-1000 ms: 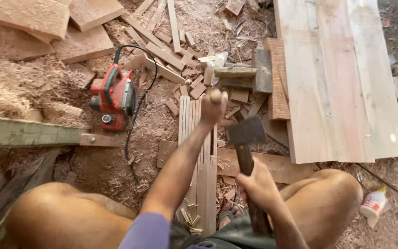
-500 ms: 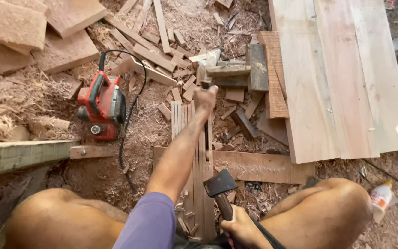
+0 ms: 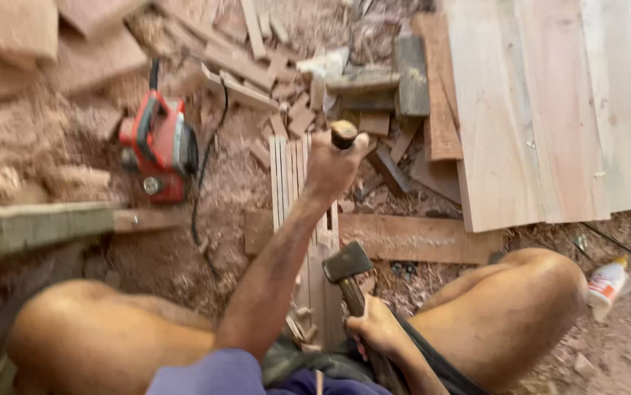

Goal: The person sits on the floor of a woodworking shop and repeatedly splits thin wooden strips into smaller pieces using a small hatchet, holding each strip upright and striking it with the axe, then setting split pieces aside among the wood scraps.

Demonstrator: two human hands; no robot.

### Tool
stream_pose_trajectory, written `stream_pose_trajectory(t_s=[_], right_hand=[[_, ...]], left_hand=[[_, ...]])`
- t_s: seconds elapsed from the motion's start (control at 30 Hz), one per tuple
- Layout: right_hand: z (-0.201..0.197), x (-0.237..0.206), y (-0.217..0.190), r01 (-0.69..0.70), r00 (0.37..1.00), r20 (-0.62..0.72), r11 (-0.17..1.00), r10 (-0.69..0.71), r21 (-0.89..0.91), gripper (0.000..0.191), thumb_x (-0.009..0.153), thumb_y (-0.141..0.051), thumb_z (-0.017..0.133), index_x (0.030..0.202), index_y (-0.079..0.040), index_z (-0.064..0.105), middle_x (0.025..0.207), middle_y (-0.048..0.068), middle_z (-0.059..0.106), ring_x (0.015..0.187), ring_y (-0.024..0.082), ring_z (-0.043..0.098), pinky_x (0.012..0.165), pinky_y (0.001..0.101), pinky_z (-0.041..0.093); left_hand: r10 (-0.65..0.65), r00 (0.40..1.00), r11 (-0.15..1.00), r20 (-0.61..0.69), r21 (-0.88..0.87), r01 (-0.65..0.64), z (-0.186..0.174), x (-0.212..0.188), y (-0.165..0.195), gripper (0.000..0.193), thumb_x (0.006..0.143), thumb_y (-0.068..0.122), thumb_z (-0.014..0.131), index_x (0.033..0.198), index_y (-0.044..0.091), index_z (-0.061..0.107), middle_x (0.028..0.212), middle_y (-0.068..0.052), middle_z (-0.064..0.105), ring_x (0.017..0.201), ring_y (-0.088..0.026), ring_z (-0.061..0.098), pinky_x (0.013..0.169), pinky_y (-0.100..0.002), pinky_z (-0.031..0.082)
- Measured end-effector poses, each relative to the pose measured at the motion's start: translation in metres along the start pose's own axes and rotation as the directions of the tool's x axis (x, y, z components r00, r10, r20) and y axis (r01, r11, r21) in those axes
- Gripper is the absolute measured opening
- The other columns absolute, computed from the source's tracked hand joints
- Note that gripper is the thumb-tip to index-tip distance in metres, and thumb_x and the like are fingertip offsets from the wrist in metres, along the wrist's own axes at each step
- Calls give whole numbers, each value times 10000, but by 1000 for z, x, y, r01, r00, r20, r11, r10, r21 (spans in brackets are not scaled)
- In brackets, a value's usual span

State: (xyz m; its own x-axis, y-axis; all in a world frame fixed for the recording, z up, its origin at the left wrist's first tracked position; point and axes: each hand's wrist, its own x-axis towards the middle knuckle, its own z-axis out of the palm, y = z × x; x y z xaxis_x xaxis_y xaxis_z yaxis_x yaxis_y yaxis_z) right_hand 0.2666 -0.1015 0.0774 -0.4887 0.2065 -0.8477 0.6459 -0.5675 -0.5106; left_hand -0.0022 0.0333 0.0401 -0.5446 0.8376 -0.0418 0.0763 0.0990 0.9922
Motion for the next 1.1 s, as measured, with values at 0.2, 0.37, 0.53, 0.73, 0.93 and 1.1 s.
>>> stream_pose_trajectory(t_s=[0.2, 0.37, 0.53, 0.73, 0.93, 1.1], right_hand=[[4, 3, 11, 18, 998, -53, 997, -22, -77, 105, 805, -17, 637, 800, 10, 536, 550, 85, 561, 387, 200, 578, 338, 366, 483], [8, -5, 9, -20, 997, -80, 990, 8, -140, 105, 832, -43, 631, 815, -10, 532, 564, 77, 569, 396, 190, 589, 351, 362, 495], [9, -9, -1, -33, 995, -93, 991, 21, -129, 99, 828, -19, 621, 847, -11, 524, 568, 78, 573, 399, 191, 584, 356, 360, 493], [7, -1, 2, 2, 998, -64, 987, -12, -158, 129, 854, -31, 639, 830, 61, 553, 563, 97, 584, 404, 191, 604, 356, 350, 503], [4, -5, 1, 15, 997, -80, 994, -24, -113, 89, 808, -13, 603, 880, -37, 558, 553, 75, 570, 388, 195, 584, 347, 362, 484], [4, -7, 0, 10, 998, -67, 988, -20, -153, 87, 831, -21, 637, 826, 22, 562, 554, 79, 577, 395, 197, 596, 352, 361, 505]], left_hand=[[277, 900, 916, -338, -190, -353, -27, -25, 29, 246, 967, 56, 709, 738, 100, 630, 590, 32, 586, 438, -53, 545, 328, -218, 445], [260, 929, 901, -262, -279, -331, -22, -25, 1, 312, 1029, 106, 717, 735, 90, 614, 601, 22, 560, 494, -50, 525, 408, -187, 393], [336, 926, 941, -173, 19, -338, -4, -10, -46, 320, 1012, 123, 672, 694, 92, 644, 533, 12, 595, 417, -66, 570, 311, -193, 449], [291, 928, 949, -233, 193, -249, 22, 50, -81, 225, 1007, 137, 636, 791, 76, 645, 586, 3, 621, 426, -63, 583, 306, -191, 467], [-10, 982, 995, -190, 91, 28, 20, 43, -82, 249, 967, 101, 628, 724, 55, 646, 572, -32, 626, 431, -97, 564, 334, -242, 463], [6, 987, 985, -159, 169, 21, 27, -9, -36, 183, 925, 74, 563, 753, 81, 628, 557, -11, 596, 400, -98, 546, 291, -234, 427]])
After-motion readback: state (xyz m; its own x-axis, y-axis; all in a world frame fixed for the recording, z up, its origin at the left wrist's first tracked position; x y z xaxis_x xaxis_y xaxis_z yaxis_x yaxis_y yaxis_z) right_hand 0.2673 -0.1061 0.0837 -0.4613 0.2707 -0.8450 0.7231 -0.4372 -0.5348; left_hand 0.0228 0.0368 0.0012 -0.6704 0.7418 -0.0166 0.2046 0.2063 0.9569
